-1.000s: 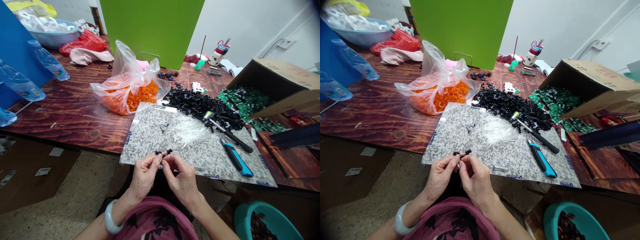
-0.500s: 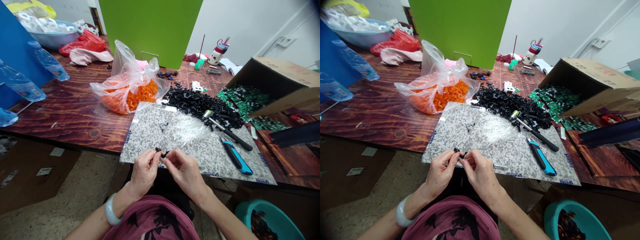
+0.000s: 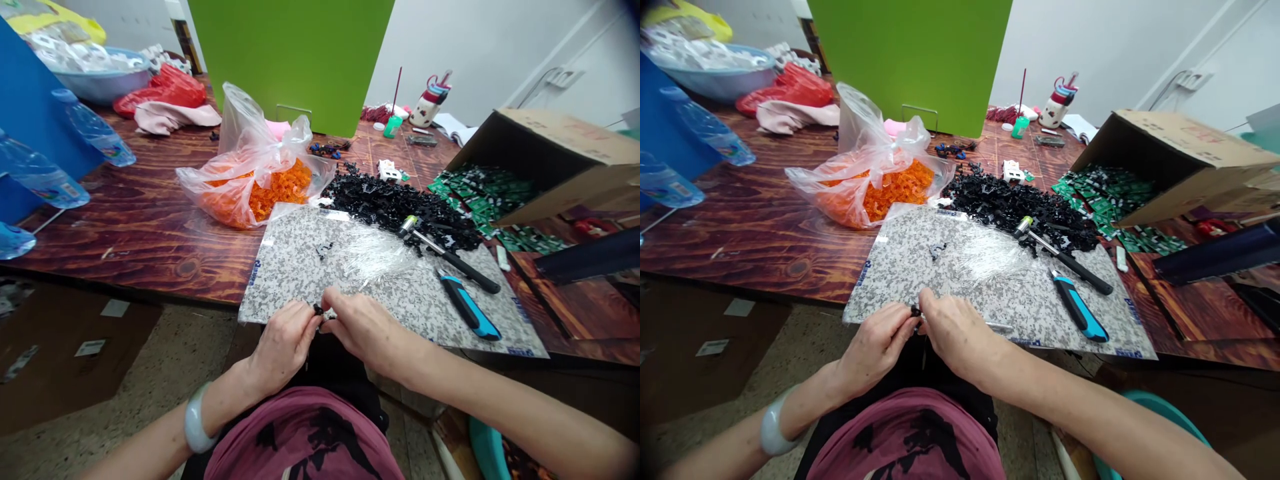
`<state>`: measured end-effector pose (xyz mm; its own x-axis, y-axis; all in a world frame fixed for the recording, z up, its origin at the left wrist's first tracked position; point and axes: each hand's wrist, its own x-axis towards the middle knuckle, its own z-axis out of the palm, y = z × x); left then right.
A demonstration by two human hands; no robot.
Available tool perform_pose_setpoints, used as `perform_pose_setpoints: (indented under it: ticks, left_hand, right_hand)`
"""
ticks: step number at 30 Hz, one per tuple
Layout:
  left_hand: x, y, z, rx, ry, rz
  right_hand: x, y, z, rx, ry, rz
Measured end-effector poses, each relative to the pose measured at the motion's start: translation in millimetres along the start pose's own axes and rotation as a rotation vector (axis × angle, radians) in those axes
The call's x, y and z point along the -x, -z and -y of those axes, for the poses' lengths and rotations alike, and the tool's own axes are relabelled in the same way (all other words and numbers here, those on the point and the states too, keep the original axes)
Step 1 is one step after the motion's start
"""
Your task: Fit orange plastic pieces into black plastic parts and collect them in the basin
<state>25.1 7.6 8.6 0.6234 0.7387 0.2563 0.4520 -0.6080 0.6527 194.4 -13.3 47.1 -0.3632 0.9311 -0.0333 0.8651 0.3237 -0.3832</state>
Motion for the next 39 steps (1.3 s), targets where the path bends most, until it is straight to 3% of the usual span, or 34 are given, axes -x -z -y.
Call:
perform_pose_setpoints:
  ticks: [6, 9, 17, 23, 31, 39]
  left_hand:
    - [2, 16.5, 1, 0.171, 0.142, 0.173]
    - [4, 21.1, 3, 0.302, 0.228, 0.242]
    - [10, 14.1, 5, 0.565, 0.355, 0.141]
    - [13, 10.7, 3, 0.605, 0.387, 0.075]
    - [13, 7.9, 5, 0.590, 0.378, 0.071]
    - [15, 4.4, 5, 0.482, 0.272, 0.104]
  right_hand:
    - [-2, 1, -6, -0.068, 0.104, 0.060]
    - [6, 0, -7, -0.184, 0.100, 0.005]
    - [29, -32, 1, -0.265, 0.061, -0.404]
    - [31, -43, 12, -0.357, -0.025, -0.508]
    - [27, -40, 10, -0.472, -0.092, -0.452]
    - [23, -26, 7, -0.710, -0.195, -0.147]
